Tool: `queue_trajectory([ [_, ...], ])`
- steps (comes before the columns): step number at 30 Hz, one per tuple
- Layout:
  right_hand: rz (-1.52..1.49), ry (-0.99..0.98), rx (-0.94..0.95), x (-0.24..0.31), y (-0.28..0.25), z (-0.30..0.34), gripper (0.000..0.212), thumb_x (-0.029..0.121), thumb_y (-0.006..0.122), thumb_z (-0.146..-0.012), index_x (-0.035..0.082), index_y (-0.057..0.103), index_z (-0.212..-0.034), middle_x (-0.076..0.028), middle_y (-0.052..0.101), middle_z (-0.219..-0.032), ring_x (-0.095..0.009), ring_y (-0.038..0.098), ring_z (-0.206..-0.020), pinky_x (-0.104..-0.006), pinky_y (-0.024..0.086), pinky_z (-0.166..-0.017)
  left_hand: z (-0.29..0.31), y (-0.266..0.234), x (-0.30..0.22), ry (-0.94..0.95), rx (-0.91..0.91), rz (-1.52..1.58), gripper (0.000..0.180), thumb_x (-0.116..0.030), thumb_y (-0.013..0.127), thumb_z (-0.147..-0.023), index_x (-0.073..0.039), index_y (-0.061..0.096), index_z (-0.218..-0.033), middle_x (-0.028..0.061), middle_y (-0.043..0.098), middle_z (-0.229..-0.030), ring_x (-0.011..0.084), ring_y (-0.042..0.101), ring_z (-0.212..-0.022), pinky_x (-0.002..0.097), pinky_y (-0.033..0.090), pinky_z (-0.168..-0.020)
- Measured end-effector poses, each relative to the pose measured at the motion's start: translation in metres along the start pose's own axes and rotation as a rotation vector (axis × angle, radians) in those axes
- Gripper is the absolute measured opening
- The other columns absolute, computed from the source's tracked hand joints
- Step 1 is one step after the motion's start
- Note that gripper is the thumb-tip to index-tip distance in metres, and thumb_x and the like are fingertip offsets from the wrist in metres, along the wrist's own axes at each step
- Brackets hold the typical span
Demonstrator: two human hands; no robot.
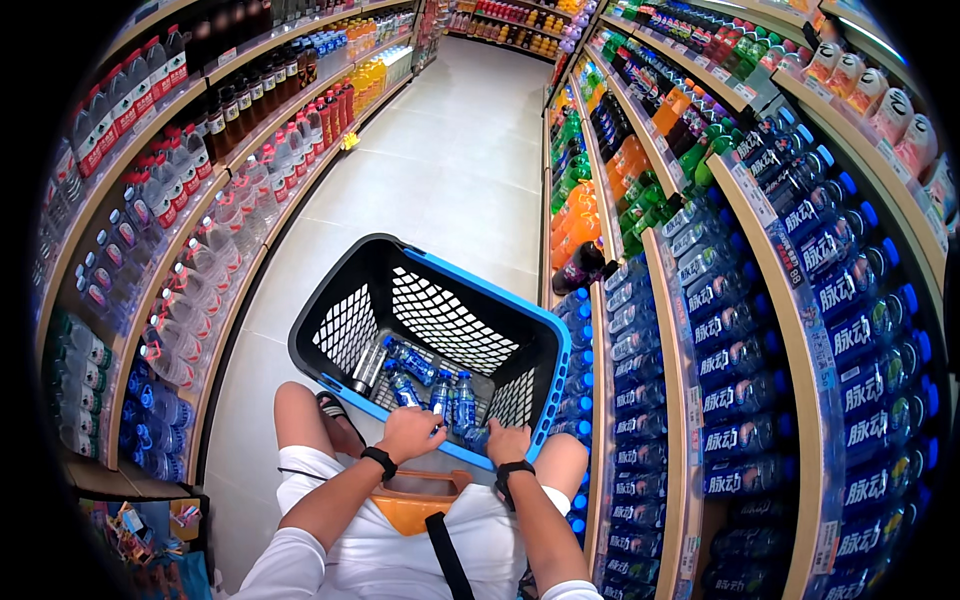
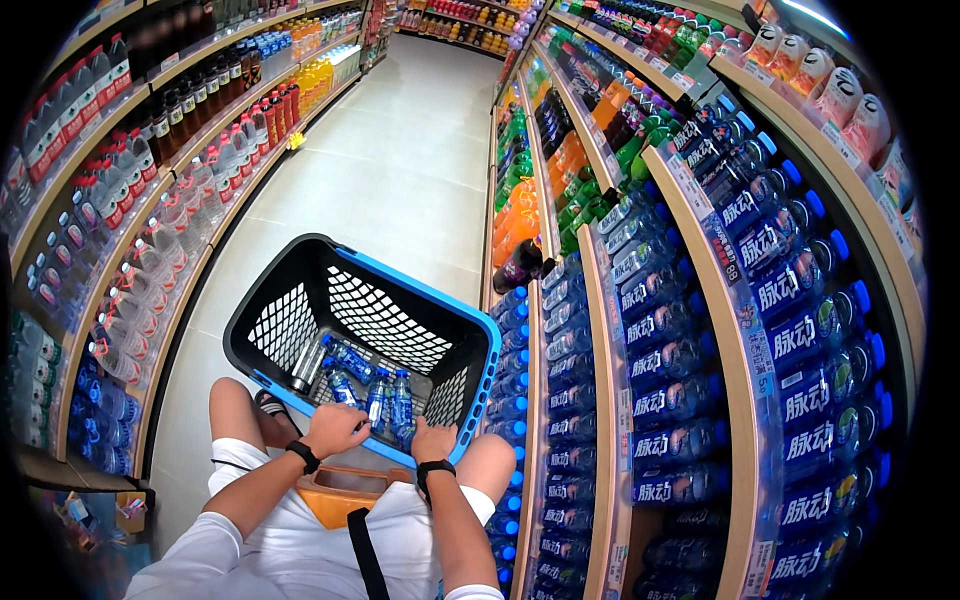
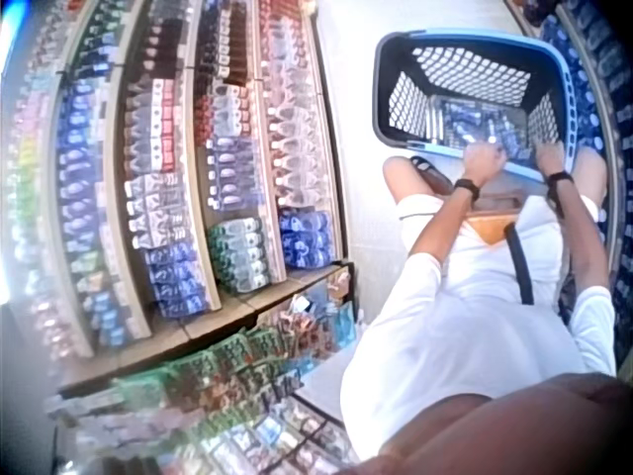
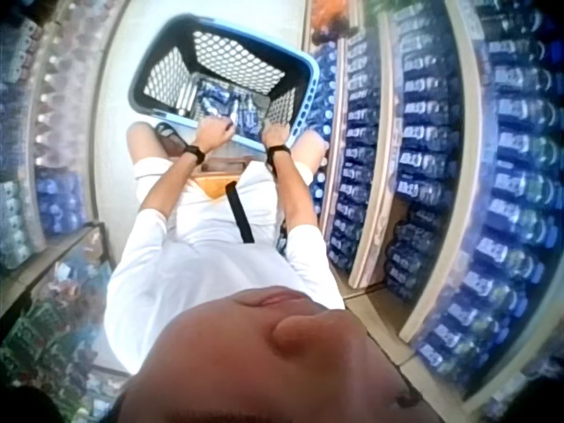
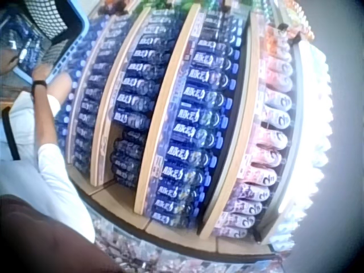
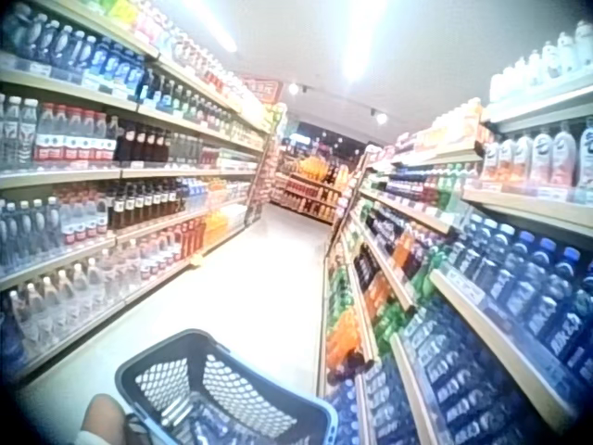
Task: The person picks up multiple blue beverage bottles from a shelf and places them one by one into a shopping basket.
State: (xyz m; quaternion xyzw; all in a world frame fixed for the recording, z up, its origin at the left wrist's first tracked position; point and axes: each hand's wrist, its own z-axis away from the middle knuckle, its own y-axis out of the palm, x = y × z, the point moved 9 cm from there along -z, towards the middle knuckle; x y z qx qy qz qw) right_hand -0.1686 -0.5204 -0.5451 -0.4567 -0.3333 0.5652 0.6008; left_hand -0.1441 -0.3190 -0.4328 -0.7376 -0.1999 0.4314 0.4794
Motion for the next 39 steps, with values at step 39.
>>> queue_trajectory([
  [39, -0.182, -0.018, 0.414, 0.017, 0.035, -0.006, 0.03, 0.027, 0.058, -0.084, 0.022, 0.071, -0.11, -0.013, 0.069, -0.114, -0.03, 0.064, -0.111, -0.0445, 0.042, -0.098, 0.0, 0.005, 0.01, 0.019, -0.041, -0.081, 0.027, -0.033, 0.056, -0.076, -0.012, 0.068, -0.067, 0.0089, 0.067, -0.066, 0.0248, 0.064, -0.066, 0.04, 0.045, -0.065],
])
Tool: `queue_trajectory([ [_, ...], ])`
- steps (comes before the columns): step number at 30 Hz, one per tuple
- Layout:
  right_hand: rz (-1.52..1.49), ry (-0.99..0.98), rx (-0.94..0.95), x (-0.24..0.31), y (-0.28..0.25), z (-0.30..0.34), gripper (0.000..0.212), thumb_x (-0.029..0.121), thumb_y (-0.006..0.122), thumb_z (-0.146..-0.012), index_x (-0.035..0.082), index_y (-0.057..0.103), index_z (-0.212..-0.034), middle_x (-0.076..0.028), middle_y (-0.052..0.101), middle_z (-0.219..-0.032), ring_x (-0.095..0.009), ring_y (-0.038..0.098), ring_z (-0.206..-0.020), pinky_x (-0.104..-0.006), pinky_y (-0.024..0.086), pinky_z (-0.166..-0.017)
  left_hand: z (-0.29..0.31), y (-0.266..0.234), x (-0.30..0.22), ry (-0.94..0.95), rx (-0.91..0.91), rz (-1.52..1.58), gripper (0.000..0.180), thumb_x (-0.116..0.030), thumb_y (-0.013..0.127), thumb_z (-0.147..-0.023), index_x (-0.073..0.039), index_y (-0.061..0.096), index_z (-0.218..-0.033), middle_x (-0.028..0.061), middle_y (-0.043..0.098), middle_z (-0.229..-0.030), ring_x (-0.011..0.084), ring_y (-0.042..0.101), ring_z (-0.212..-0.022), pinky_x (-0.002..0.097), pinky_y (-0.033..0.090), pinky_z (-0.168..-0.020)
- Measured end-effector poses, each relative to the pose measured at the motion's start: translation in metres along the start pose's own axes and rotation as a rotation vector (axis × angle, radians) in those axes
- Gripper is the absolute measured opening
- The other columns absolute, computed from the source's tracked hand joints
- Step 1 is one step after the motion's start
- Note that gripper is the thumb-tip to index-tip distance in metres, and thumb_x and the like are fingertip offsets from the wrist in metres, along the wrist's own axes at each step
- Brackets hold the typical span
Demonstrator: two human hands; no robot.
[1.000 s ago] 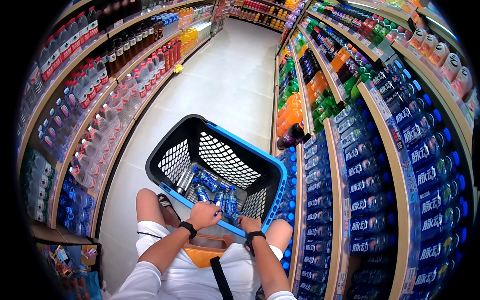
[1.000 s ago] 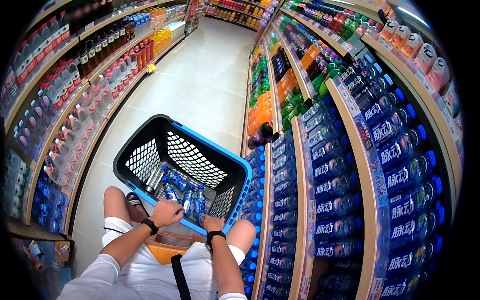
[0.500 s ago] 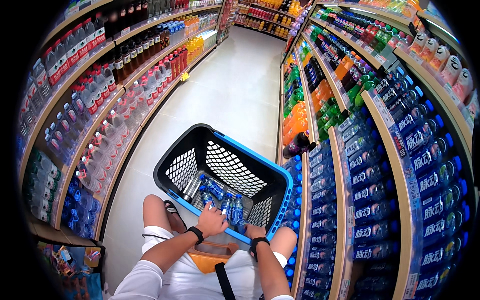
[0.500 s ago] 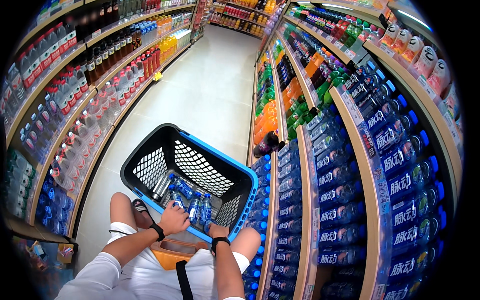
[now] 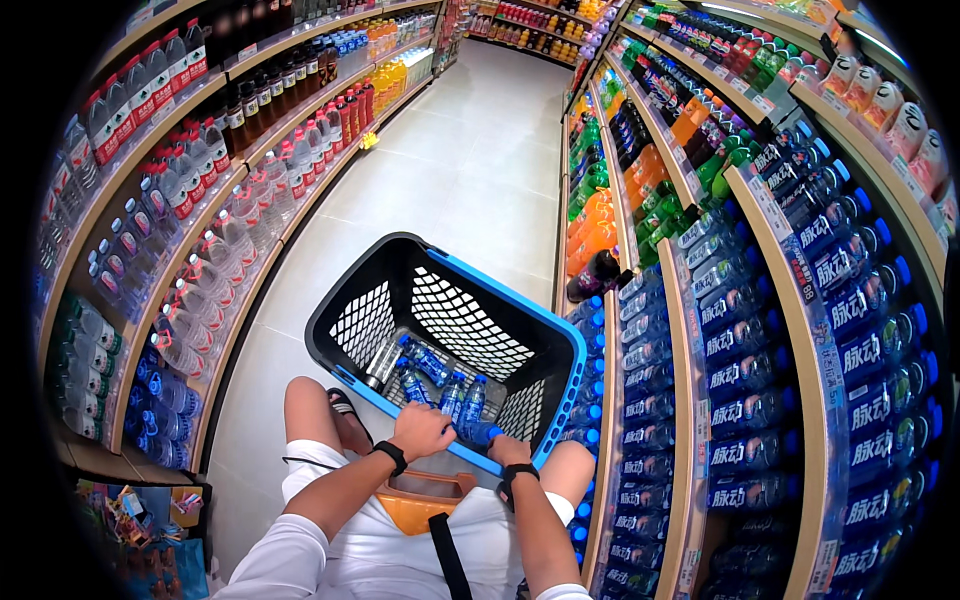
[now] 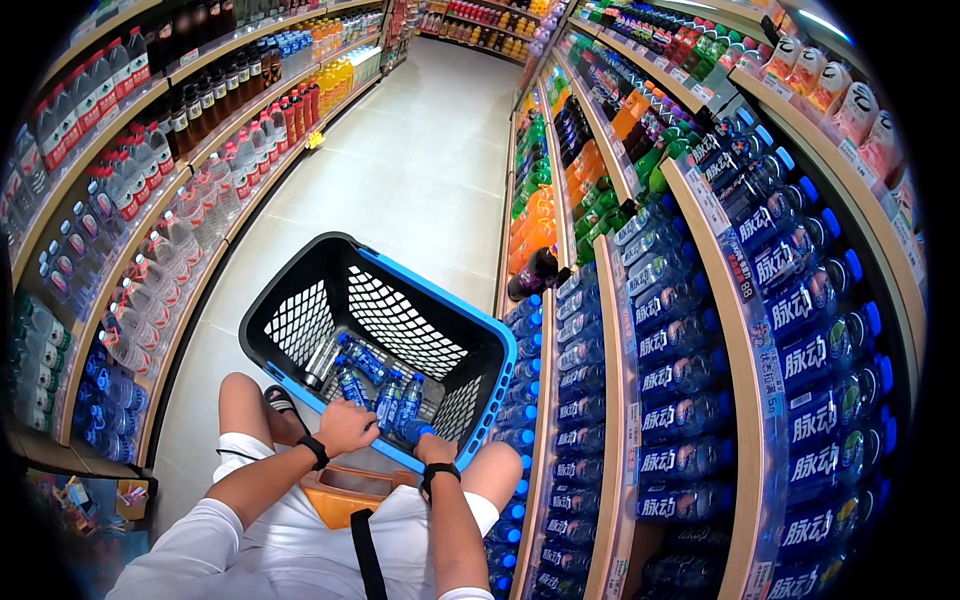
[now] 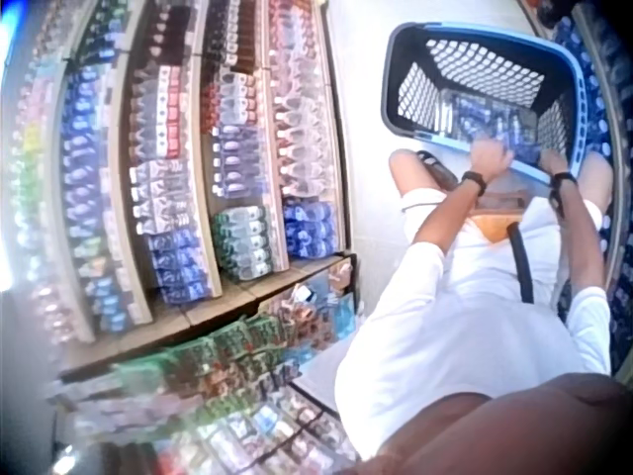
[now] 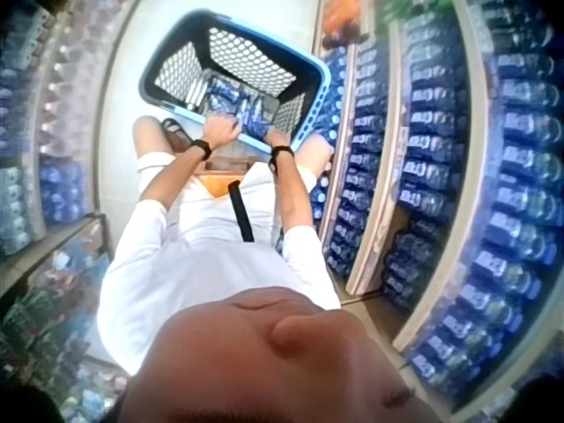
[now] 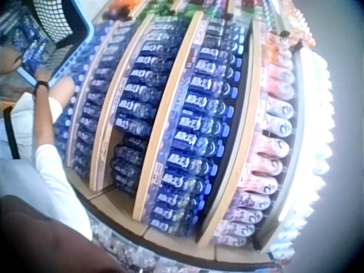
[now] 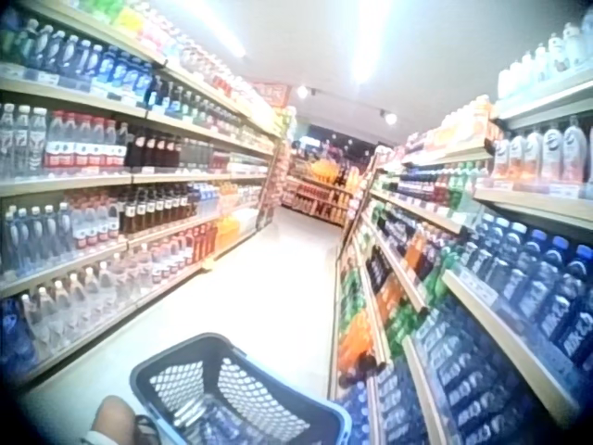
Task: The person picks up multiple blue beverage bottles from a shelf and places them one by one into a shopping basket.
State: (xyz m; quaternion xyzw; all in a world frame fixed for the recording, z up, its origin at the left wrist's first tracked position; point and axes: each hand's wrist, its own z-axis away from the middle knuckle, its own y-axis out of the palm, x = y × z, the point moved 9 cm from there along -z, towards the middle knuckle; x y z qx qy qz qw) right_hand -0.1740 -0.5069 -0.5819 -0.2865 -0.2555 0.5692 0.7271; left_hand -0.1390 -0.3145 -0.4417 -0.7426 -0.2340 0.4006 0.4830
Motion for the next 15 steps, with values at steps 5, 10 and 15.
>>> queue_trajectory([
  [5, -0.236, -0.042, -0.086, 0.006, -0.015, 0.008, 0.032, 0.025, 0.053, -0.086, 0.01, 0.071, -0.108, -0.017, 0.067, -0.116, -0.033, 0.064, -0.108, -0.0458, 0.049, -0.093, -0.002, 0.001, -0.002, 0.008, -0.02, 0.0, 0.028, -0.033, 0.057, -0.076, -0.012, 0.069, -0.063, 0.0101, 0.064, -0.059, 0.0277, 0.061, -0.06, 0.0415, 0.045, -0.062],
  [10, -1.016, -0.384, -0.4, 0.009, -0.054, 0.027, 0.026, 0.015, 0.043, -0.094, 0.0, 0.062, -0.084, -0.016, 0.07, -0.082, -0.025, 0.069, -0.076, -0.0351, 0.054, -0.072, 0.0, -0.002, -0.007, 0.012, -0.059, 0.038, 0.027, -0.03, 0.057, -0.078, -0.011, 0.068, -0.062, 0.0122, 0.061, -0.056, 0.0307, 0.061, -0.057, 0.0437, 0.048, -0.061],
  [15, -1.753, -0.454, -0.815, -0.048, -0.105, 0.105, 0.02, 0.004, 0.038, -0.096, 0.003, 0.053, -0.082, -0.012, 0.064, -0.082, -0.018, 0.063, -0.076, -0.03, 0.053, -0.072, 0.006, 0.011, 0.002, -0.048, 0.08, 0.043, 0.027, -0.031, 0.058, -0.077, -0.011, 0.071, -0.066, 0.0132, 0.062, -0.056, 0.0318, 0.06, -0.052, 0.0422, 0.049, -0.06],
])
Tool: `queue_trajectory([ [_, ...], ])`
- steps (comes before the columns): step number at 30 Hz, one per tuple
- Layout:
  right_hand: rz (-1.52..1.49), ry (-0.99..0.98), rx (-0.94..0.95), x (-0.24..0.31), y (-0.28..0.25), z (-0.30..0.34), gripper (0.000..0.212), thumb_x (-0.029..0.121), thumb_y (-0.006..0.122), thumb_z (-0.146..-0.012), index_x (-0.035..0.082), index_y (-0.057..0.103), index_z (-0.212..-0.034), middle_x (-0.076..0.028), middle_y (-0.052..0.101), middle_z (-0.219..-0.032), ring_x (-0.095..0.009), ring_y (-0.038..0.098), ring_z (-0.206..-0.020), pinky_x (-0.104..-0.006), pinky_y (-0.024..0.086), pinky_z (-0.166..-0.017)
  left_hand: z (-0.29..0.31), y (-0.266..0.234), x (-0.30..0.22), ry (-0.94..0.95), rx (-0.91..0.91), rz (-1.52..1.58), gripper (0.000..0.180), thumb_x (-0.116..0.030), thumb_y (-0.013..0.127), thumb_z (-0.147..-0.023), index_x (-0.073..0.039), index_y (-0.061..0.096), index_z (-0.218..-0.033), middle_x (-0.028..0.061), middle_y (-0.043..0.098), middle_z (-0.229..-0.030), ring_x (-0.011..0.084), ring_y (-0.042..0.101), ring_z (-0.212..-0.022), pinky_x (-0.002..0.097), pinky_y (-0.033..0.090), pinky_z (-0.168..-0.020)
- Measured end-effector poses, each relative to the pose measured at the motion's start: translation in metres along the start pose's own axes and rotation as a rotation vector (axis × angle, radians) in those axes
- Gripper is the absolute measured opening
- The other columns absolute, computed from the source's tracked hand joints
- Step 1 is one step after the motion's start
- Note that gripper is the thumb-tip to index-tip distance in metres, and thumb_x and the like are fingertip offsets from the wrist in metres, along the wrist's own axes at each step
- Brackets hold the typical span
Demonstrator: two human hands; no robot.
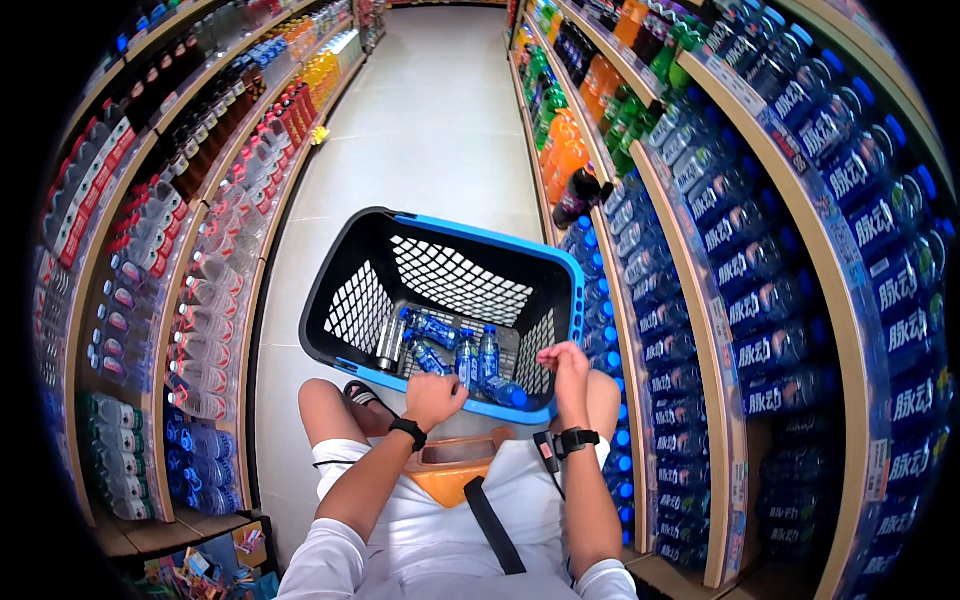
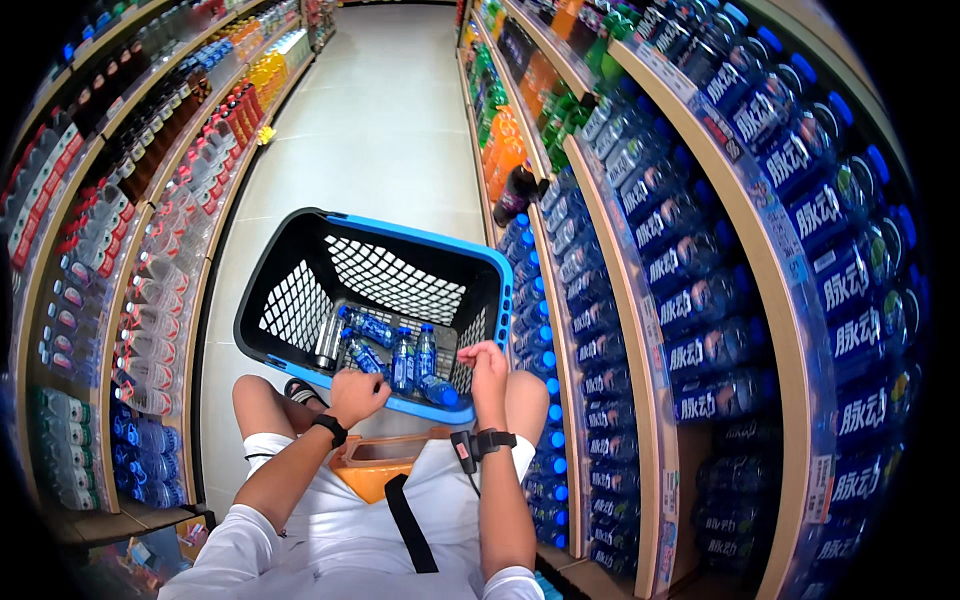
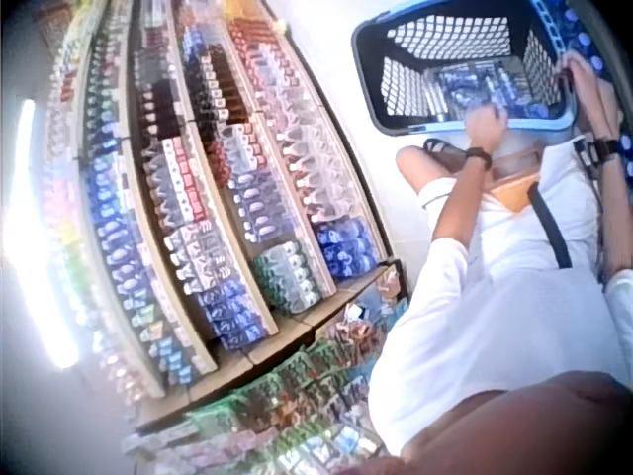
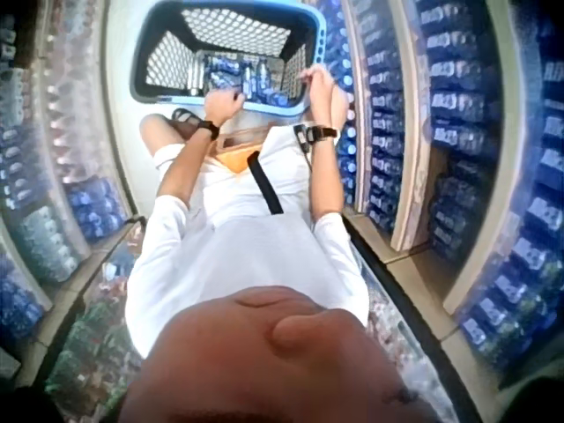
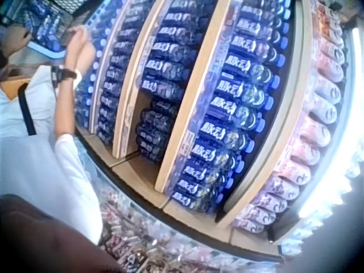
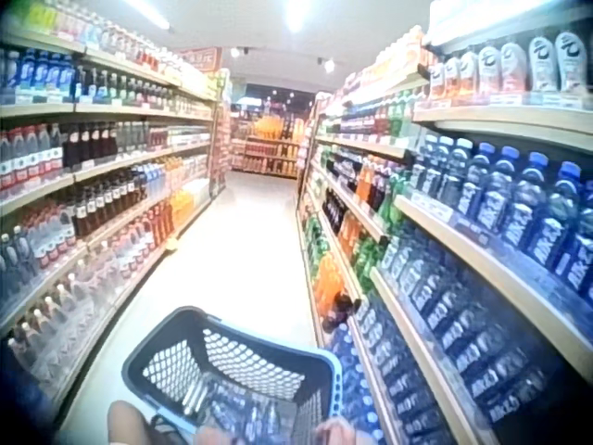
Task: The person picks up multiple blue beverage bottles from a shelf and places them one by one into a shopping basket.
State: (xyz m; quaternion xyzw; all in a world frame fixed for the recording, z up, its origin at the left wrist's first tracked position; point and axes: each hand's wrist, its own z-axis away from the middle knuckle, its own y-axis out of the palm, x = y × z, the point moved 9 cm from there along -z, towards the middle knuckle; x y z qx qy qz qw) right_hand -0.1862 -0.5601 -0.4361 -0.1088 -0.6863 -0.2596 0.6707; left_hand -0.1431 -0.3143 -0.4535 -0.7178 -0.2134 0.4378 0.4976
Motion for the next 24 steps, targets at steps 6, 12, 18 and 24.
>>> queue_trajectory([
  [6, 0.288, -0.157, -0.19, 0.15, -0.086, 0.095, 0.017, 0.006, 0.042, -0.093, 0.005, 0.053, -0.08, -0.003, 0.052, -0.067, -0.011, 0.049, -0.06, -0.0243, 0.043, -0.059, -0.013, 0.002, -0.002, 0.006, 0.059, 0.026, 0.028, -0.032, 0.056, -0.084, -0.01, 0.068, -0.07, 0.0135, 0.063, -0.062, 0.0343, 0.061, -0.06, 0.0462, 0.047, -0.061],
  [12, 0.256, -0.49, -0.891, 0.196, -0.24, 0.235, 0.014, 0.006, 0.039, -0.093, 0.005, 0.053, -0.091, -0.004, 0.048, -0.069, -0.016, 0.049, -0.067, -0.0326, 0.047, -0.073, -0.019, 0.013, -0.015, 0.023, 0.063, -0.022, 0.028, -0.031, 0.056, -0.088, -0.01, 0.071, -0.077, 0.0158, 0.064, -0.065, 0.0349, 0.062, -0.062, 0.0462, 0.047, -0.062],
  [18, -0.208, -0.582, -1.335, 0.169, -0.281, 0.298, 0.019, 0.016, 0.043, -0.097, 0.007, 0.048, -0.113, -0.007, 0.055, -0.092, -0.022, 0.054, -0.086, -0.0363, 0.045, -0.084, -0.015, 0.02, -0.022, 0.042, 0.089, -0.027, 0.03, -0.032, 0.055, -0.086, -0.008, 0.069, -0.074, 0.0158, 0.064, -0.066, 0.0344, 0.062, -0.063, 0.0461, 0.048, -0.063],
  [24, 0.231, -0.814, -1.386, 0.257, -0.267, 0.299, 0.027, 0.01, 0.041, -0.098, 0.004, 0.04, -0.124, -0.014, 0.058, -0.109, -0.025, 0.059, -0.098, -0.0365, 0.049, -0.084, -0.009, 0.014, -0.001, -0.022, 0.115, -0.069, 0.027, -0.031, 0.056, -0.087, -0.009, 0.069, -0.079, 0.0158, 0.064, -0.065, 0.0347, 0.063, -0.063, 0.046, 0.048, -0.063],
])
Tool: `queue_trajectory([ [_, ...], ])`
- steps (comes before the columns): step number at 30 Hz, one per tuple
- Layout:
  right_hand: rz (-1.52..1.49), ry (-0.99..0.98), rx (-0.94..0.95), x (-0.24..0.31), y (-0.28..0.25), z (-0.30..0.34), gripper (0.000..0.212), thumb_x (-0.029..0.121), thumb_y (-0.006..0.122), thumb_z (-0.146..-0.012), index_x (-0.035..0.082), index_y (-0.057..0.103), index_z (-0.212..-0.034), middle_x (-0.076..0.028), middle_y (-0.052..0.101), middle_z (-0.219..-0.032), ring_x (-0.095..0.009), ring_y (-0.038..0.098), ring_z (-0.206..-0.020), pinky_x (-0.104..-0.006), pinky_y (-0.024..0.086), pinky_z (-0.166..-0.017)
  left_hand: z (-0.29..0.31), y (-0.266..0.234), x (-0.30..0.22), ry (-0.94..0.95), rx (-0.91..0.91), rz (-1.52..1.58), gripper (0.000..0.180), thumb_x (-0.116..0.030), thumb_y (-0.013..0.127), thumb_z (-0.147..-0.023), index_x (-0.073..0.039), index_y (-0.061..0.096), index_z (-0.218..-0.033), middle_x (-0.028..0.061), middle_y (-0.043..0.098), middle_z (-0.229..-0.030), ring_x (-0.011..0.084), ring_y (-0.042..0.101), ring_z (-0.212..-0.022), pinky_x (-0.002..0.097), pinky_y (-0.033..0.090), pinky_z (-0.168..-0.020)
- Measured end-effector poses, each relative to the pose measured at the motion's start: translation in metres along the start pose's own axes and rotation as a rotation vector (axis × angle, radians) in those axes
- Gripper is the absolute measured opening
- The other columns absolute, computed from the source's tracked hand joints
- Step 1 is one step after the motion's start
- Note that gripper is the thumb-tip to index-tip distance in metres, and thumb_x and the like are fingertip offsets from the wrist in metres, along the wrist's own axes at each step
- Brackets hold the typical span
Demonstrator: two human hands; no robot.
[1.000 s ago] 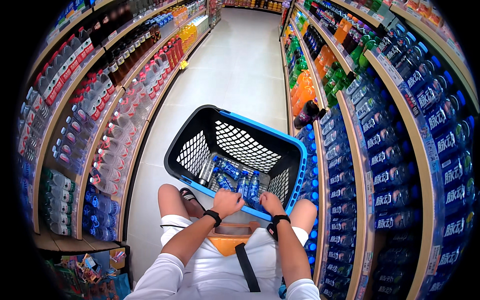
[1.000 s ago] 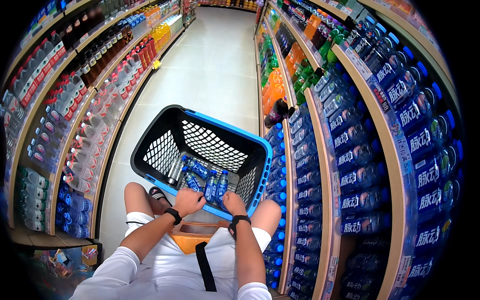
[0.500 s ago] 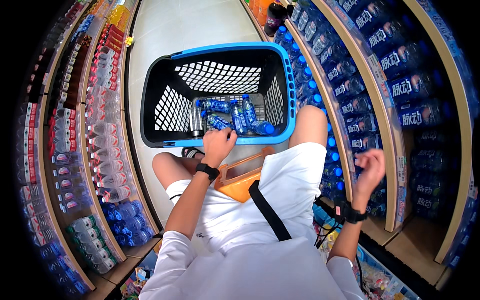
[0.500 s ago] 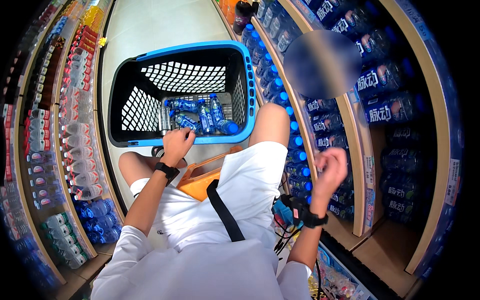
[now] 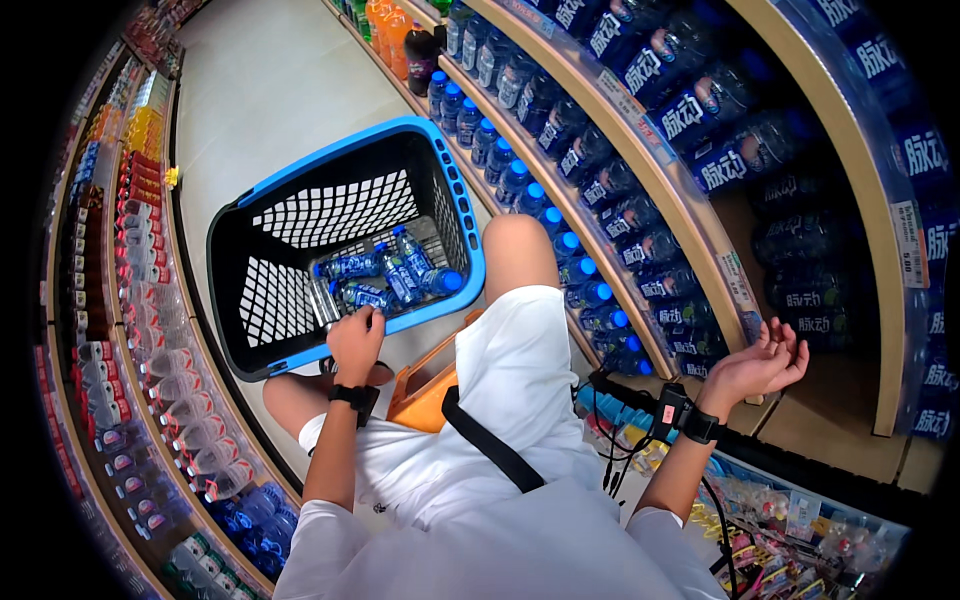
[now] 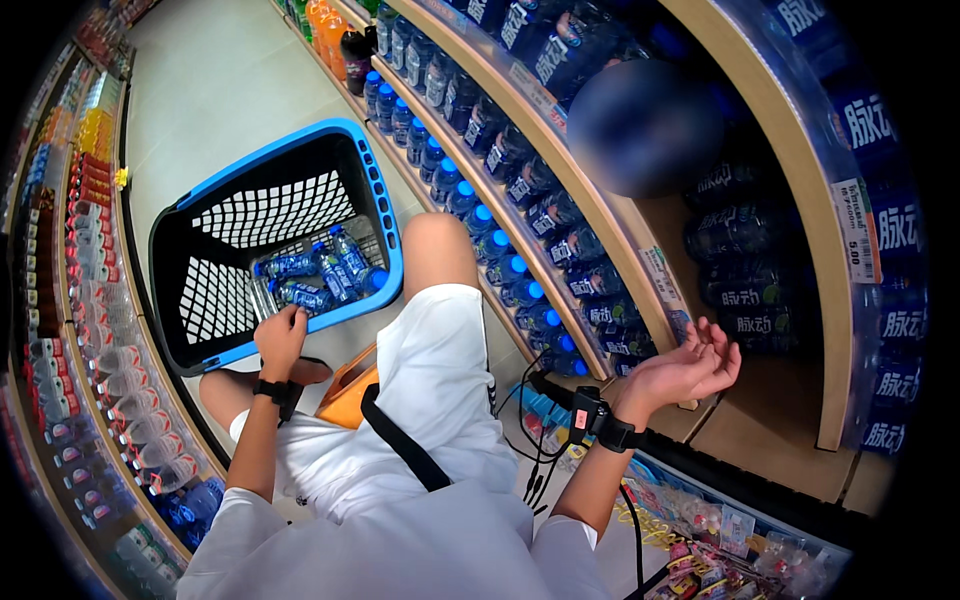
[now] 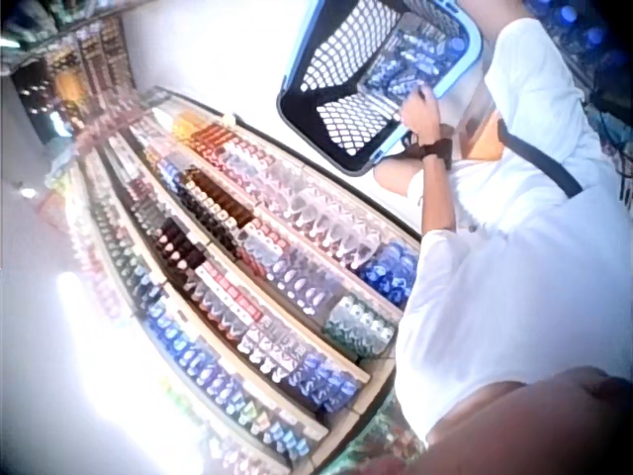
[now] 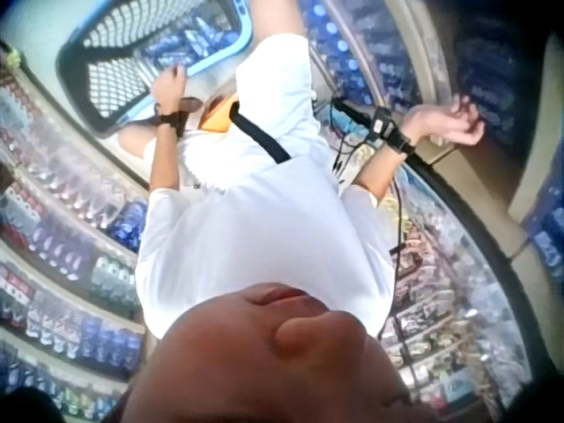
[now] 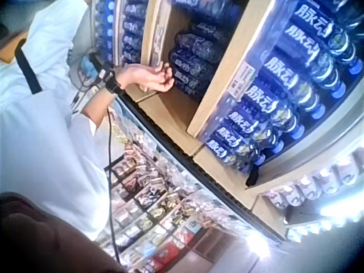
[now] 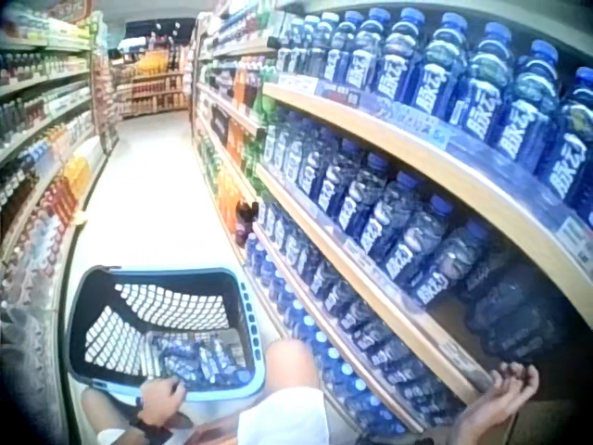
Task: The person picks up multiple blue beverage bottles from a shelf and places them one by one into a shopping basket.
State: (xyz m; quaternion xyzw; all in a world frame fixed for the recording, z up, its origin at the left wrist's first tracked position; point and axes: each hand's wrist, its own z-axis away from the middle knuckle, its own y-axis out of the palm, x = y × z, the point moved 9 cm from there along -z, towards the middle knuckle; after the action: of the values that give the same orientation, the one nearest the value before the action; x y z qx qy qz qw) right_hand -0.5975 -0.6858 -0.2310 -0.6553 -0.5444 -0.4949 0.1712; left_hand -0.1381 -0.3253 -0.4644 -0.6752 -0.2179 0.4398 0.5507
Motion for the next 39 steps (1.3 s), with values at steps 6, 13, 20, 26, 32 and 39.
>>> queue_trajectory([
  [6, 0.373, -0.349, -0.067, 0.019, -0.006, -0.083, 0.04, -0.001, 0.048, -0.091, -0.005, 0.036, -0.129, -0.023, 0.049, -0.131, -0.031, 0.052, -0.117, -0.0403, 0.04, -0.104, -0.004, 0.003, -0.007, 0.01, -0.034, -0.008, 0.028, -0.032, 0.055, -0.087, -0.009, 0.069, -0.079, 0.0157, 0.064, -0.065, 0.0354, 0.063, -0.062, 0.046, 0.048, -0.062],
  [13, 0.455, -0.66, -0.037, 0.034, 0.039, -0.142, 0.053, 0.01, 0.059, -0.093, -0.011, 0.036, -0.135, -0.031, 0.04, -0.141, -0.036, 0.045, -0.127, -0.0412, 0.033, -0.109, 0.006, 0.003, 0.009, 0.018, -0.069, -0.043, 0.03, -0.033, 0.052, -0.09, -0.01, 0.069, -0.08, 0.0173, 0.065, -0.068, 0.0376, 0.064, -0.066, 0.0484, 0.048, -0.065],
  [20, 0.634, -0.8, -0.081, 0.019, 0.006, -0.178, 0.047, 0.019, 0.067, -0.091, -0.012, 0.053, -0.124, -0.03, 0.054, -0.13, -0.035, 0.055, -0.118, -0.0419, 0.04, -0.103, 0.004, -0.007, 0.001, 0.088, -0.09, 0.018, 0.042, -0.028, 0.042, -0.1, -0.008, 0.066, -0.073, 0.0172, 0.063, -0.064, 0.0366, 0.061, -0.061, 0.0495, 0.044, -0.064],
  [26, 0.608, -0.565, 0.128, 0.029, 0.024, -0.159, 0.051, 0.016, 0.071, -0.089, -0.009, 0.051, -0.129, -0.024, 0.057, -0.13, -0.028, 0.057, -0.116, -0.0371, 0.042, -0.101, 0.007, -0.011, 0.007, 0.083, -0.174, 0.0, 0.034, -0.027, 0.049, -0.094, -0.008, 0.066, -0.072, 0.0161, 0.062, -0.061, 0.0355, 0.061, -0.058, 0.0483, 0.045, -0.062],
  [32, 0.486, -0.547, 0.266, 0.028, -0.001, -0.13, 0.044, 0.015, 0.07, -0.09, -0.01, 0.052, -0.123, -0.019, 0.063, -0.114, -0.023, 0.061, -0.095, -0.0359, 0.049, -0.087, 0.011, -0.022, 0.003, 0.07, -0.211, 0.045, 0.03, -0.028, 0.053, -0.089, -0.01, 0.065, -0.069, 0.0119, 0.062, -0.058, 0.0315, 0.062, -0.057, 0.0455, 0.045, -0.063],
  [39, 0.557, -0.478, 0.329, 0.086, 0.034, -0.074, 0.022, 0.011, 0.075, -0.085, -0.007, 0.064, -0.092, -0.014, 0.067, -0.08, -0.023, 0.061, -0.068, -0.037, 0.053, -0.067, 0.017, -0.023, 0.02, -0.016, -0.226, 0.038, 0.031, -0.029, 0.051, -0.088, -0.014, 0.063, -0.065, 0.0098, 0.061, -0.057, 0.0295, 0.06, -0.054, 0.0436, 0.045, -0.064],
])
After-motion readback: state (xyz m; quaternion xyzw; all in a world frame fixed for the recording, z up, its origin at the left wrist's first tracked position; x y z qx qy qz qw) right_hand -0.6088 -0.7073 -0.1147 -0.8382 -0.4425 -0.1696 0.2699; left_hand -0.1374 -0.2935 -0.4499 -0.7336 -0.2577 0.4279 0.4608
